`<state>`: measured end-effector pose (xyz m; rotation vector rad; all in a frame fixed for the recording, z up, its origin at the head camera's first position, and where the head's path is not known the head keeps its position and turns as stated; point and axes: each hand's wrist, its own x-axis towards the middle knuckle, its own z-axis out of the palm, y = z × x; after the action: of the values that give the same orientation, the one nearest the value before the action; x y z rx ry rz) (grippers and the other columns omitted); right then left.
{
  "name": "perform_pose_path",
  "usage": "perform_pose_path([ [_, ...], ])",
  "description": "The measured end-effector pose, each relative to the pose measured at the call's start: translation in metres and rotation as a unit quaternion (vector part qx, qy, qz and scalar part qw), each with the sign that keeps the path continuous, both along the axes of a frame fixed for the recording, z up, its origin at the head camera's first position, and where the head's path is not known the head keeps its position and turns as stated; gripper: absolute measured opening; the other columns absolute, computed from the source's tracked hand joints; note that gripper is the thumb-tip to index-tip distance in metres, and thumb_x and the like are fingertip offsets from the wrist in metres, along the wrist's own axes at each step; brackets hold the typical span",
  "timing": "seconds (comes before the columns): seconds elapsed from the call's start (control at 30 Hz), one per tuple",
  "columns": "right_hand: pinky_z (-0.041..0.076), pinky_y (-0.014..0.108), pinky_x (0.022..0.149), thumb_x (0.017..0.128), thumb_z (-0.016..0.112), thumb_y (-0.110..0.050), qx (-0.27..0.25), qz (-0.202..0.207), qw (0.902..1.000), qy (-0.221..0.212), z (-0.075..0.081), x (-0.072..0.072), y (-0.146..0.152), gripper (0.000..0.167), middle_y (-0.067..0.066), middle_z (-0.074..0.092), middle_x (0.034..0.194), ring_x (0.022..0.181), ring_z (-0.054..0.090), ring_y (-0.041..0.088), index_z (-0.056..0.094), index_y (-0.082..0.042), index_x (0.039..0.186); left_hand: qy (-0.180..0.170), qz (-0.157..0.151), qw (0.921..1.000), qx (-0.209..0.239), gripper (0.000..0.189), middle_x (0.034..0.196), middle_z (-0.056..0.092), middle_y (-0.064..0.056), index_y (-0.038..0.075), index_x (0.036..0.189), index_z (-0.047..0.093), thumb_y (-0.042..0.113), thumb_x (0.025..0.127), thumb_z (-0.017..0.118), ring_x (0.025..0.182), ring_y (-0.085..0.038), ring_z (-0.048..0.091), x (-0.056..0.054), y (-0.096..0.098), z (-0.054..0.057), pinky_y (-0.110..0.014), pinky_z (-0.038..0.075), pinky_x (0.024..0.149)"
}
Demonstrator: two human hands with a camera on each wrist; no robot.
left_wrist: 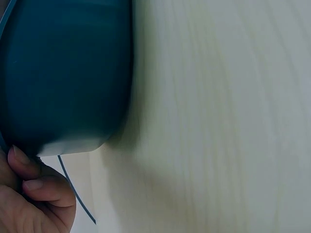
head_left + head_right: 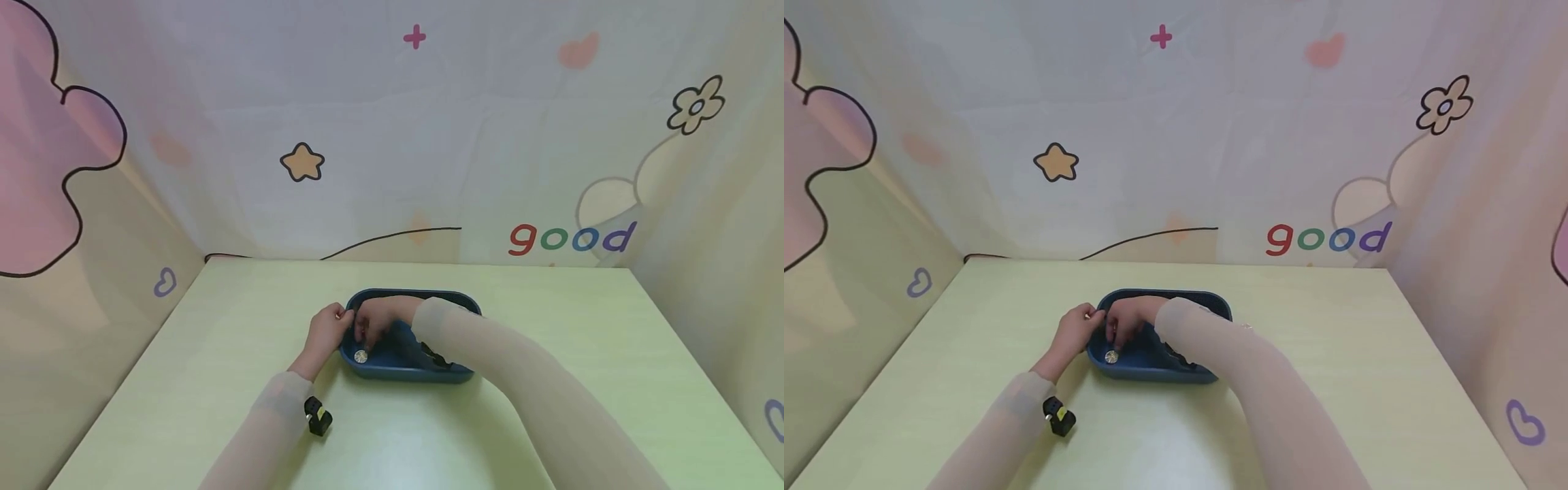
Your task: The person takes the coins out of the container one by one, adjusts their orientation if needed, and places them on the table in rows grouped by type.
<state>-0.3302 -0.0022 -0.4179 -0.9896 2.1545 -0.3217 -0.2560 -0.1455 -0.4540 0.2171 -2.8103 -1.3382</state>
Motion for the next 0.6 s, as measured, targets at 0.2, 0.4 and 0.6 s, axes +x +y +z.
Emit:
perform_pose_path([
  [0.2, 0.042, 0.018, 0.069, 0.087, 0.079, -0.011, -0.007, 0.009, 0.9999, 0.012, -0.009, 0.005, -0.006, 0.025, -0.003, 0.059, 0.087, 0.076, 0.052, 0.008, 0.069, -0.001, 0.108, -0.007, 0.003, 0.9999, -0.008, 0.027, 0.074, 0.046, -0.003, 0.007, 0.080, 0.050, 0.022, 0.101, 0.057, 0.065, -0.016, 0.049, -0.001, 0.001, -0.001, -0.022, 0.036, 0.053],
  [0.4, 0.042, 0.018, 0.073, 0.085, 0.082, -0.011, -0.011, 0.028, 0.9985, 0.047, -0.014, 0.007, -0.008, 0.022, 0.000, 0.063, 0.091, 0.081, 0.053, 0.010, 0.068, -0.004, 0.101, 0.003, 0.002, 1.0000, -0.009, 0.026, 0.073, 0.048, -0.004, 0.006, 0.080, 0.051, 0.022, 0.101, 0.056, 0.063, -0.017, 0.050, -0.001, 0.001, 0.000, -0.023, 0.037, 0.053],
  [0.6, 0.045, 0.018, 0.075, 0.086, 0.079, -0.006, -0.015, 0.037, 0.9974, 0.060, -0.013, 0.007, -0.009, 0.019, 0.007, 0.069, 0.095, 0.080, 0.054, 0.009, 0.070, -0.001, 0.102, 0.006, 0.005, 0.9999, -0.012, 0.026, 0.074, 0.049, -0.004, 0.006, 0.080, 0.052, 0.022, 0.100, 0.057, 0.065, -0.017, 0.050, 0.000, 0.001, 0.001, -0.023, 0.036, 0.054],
])
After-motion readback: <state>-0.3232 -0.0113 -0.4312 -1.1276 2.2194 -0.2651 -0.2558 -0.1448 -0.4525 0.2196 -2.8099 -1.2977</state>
